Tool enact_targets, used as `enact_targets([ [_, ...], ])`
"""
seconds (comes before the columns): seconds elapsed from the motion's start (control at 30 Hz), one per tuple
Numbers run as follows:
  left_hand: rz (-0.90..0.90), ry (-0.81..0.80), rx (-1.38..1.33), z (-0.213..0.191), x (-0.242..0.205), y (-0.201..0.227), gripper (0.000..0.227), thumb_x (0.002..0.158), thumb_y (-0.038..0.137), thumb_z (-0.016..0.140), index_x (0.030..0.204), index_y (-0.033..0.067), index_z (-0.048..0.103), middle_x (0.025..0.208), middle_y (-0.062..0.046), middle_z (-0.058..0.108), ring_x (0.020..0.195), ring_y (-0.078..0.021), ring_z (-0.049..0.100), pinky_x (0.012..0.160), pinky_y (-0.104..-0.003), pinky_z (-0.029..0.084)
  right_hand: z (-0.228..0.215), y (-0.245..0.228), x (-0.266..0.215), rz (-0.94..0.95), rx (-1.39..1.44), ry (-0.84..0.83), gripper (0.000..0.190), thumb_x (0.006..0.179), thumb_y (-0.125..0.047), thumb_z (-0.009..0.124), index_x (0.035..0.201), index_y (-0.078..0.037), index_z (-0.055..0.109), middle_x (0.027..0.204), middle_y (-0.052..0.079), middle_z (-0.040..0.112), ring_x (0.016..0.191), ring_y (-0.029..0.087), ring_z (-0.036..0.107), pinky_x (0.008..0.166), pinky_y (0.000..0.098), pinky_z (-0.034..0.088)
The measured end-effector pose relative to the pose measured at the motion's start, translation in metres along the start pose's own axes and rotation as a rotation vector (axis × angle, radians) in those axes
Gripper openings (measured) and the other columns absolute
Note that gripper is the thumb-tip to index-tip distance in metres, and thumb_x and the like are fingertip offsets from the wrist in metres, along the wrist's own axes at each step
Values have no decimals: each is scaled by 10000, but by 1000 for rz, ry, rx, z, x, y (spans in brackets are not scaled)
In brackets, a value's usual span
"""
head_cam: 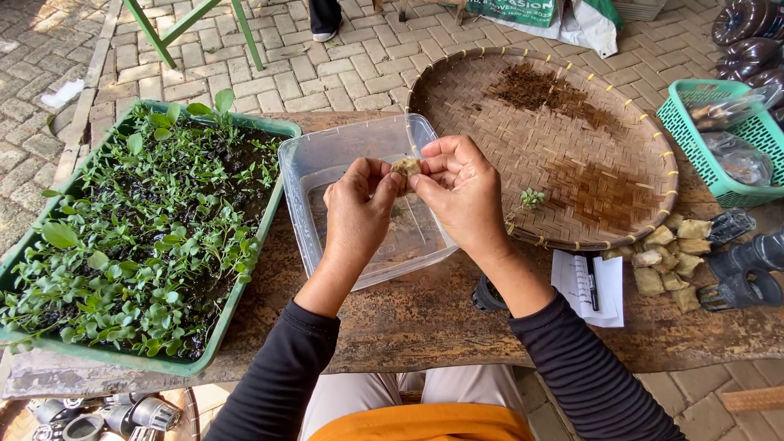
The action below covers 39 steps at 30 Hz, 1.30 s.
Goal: The person is selecting small seedlings from a tray and wrapping their roots in small pieces of organic material before placing them into planting cups.
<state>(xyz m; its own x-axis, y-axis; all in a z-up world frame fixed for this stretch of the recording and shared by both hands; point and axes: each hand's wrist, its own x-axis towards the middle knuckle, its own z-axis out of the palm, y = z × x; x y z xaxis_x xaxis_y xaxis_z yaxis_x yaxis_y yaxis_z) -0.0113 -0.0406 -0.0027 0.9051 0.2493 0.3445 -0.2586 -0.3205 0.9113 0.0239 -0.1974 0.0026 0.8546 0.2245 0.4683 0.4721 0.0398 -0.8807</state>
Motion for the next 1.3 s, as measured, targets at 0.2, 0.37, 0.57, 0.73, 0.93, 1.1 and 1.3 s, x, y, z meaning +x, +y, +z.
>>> enact_targets([
  [0.2, -74, -15, -44, -2, 0, 7, 135, 937, 135, 702, 945, 2, 683, 875, -64, 793, 813, -88, 776, 763, -261, 618, 3, -8, 0, -25, -38, -16, 295, 898, 115, 708, 1111, 2, 536, 956, 96, 710, 865, 118, 727, 781, 268, 647],
  [0.37, -162, -128, -330, -4, 4, -4, 107, 964, 98, 682, 944, -6, 665, 896, -68, 755, 832, -108, 715, 809, -271, 586, -1, -7, -1, -23, -18, -8, 273, 905, 105, 692, 1061, -24, 509, 945, 78, 709, 859, 102, 736, 766, 254, 651],
  [0.57, -220, -204, -552, -8, 5, -14, 89, 965, 53, 676, 930, -23, 646, 899, -79, 731, 837, -134, 700, 826, -281, 570, 3, -6, -6, -222, -299, 21, 136, 920, 70, 736, 927, -28, 642, 964, 53, 717, 896, 132, 716, 793, 280, 602],
  [0.73, -223, -175, -541, -14, 2, -12, 81, 951, 47, 682, 936, -29, 659, 903, -77, 741, 840, -141, 721, 831, -284, 588, -13, -22, -3, -338, -492, 12, 87, 853, 30, 768, 911, -30, 743, 1043, 94, 705, 1009, 199, 700, 854, 326, 580],
  [0.93, -327, -98, -456, -24, 0, -15, 100, 921, 40, 743, 985, -26, 704, 931, -52, 732, 841, -116, 678, 824, -251, 545, -109, -28, 19, -85, -513, -153, 53, 944, -79, 746, 955, -120, 777, 1072, 19, 730, 1016, 145, 699, 925, 294, 632],
  [1.1, -345, -61, -481, -33, -5, -14, 114, 932, 33, 739, 1023, -27, 704, 967, -55, 721, 881, -133, 670, 866, -268, 533, -189, -11, 19, 215, -799, -172, 34, 910, -148, 765, 921, -123, 785, 987, 17, 741, 829, 111, 690, 783, 272, 600],
  [1.3, -432, -16, -583, -40, -8, -6, 76, 964, -1, 686, 1023, -50, 686, 1005, -94, 712, 929, -184, 691, 930, -319, 552, -224, 47, 4, 234, -884, -189, 127, 827, -160, 774, 940, -142, 830, 939, 36, 725, 847, 174, 688, 766, 385, 569],
])
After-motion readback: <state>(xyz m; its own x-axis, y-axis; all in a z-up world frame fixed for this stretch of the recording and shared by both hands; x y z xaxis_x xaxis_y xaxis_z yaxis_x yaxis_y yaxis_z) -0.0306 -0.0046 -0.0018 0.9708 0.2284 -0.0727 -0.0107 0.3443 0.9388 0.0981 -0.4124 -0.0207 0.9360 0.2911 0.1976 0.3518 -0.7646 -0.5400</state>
